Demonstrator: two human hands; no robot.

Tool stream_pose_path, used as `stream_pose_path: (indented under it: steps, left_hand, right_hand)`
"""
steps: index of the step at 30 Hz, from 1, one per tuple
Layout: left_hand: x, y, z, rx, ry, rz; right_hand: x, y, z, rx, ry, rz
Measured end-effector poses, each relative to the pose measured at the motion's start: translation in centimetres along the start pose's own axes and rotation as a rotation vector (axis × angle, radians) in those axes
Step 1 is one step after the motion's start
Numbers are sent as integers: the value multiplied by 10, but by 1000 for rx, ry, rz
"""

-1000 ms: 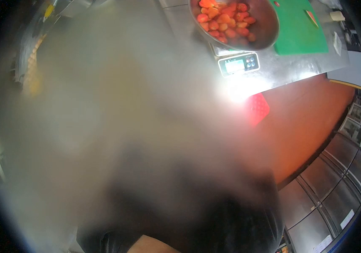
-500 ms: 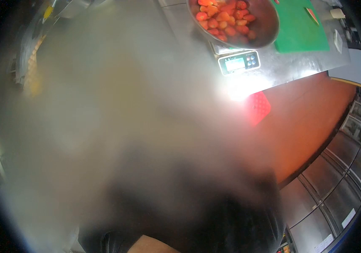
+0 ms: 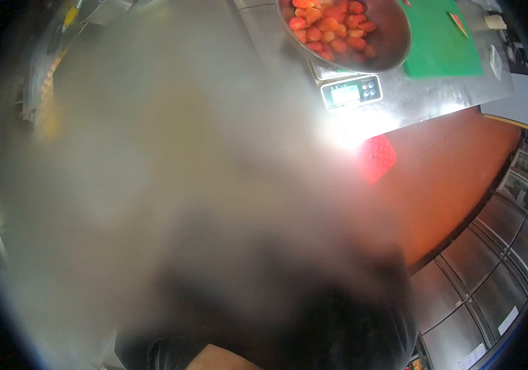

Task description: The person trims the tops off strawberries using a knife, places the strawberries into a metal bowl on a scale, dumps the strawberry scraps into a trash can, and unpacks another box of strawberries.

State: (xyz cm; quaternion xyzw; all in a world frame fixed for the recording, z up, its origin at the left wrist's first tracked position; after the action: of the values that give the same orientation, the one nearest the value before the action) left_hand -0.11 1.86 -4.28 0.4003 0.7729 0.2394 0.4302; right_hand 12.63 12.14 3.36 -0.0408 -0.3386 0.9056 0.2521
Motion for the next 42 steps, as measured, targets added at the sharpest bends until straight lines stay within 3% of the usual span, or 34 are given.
stream_pose_path:
  steps: [3,5,9,11,15,17,26,27,32,36,37,42]
  left_hand:
    - [0,4,5,56,46,5]
    - [0,-9,9,62,153,-105]
    - [-3,-12,8,133,28,-209]
    - [-4,0,5,197,24,-11]
    - [-6,13,0,199,89,-28]
    - [-4,22,-3,115,115,95]
    - [-10,9,-6,277,226,-53]
    - [-13,23,-19,262,190,-131]
    - [-17,37,-33,311,149,-34]
    - [-14,28,-20,154,55,-42]
    - [-11,26,-18,290,23,-42]
    - [-10,15,-15,265,184,-82]
  right_hand:
    - [-2,-3,-1,-88,-28,14]
    - [-2,-4,0,-133,-41,34]
    - [-2,-8,2,-156,-85,-8]
    - [-2,-6,1,-160,-68,15]
    - [-4,-4,1,-144,-91,21]
    - [-4,-3,0,-137,-101,24]
    - [-5,1,-4,-128,-109,16]
    - [-8,4,-11,-151,-36,51]
    - [-16,4,-38,-121,222,115]
    - [-13,1,-25,-96,14,-40]
    - [-10,-1,-17,-108,-52,-41]
    - [-5,-3,1,-77,-112,53]
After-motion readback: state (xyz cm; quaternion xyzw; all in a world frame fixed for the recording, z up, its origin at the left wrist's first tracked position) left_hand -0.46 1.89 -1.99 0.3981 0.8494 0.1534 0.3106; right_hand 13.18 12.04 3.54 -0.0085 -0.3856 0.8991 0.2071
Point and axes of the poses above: each hand's wrist, its own x-axis towards the middle knuckle, its own y-axis out of the palm, z = x × y, the point moved 4 cm from there along x, towards the middle knuckle
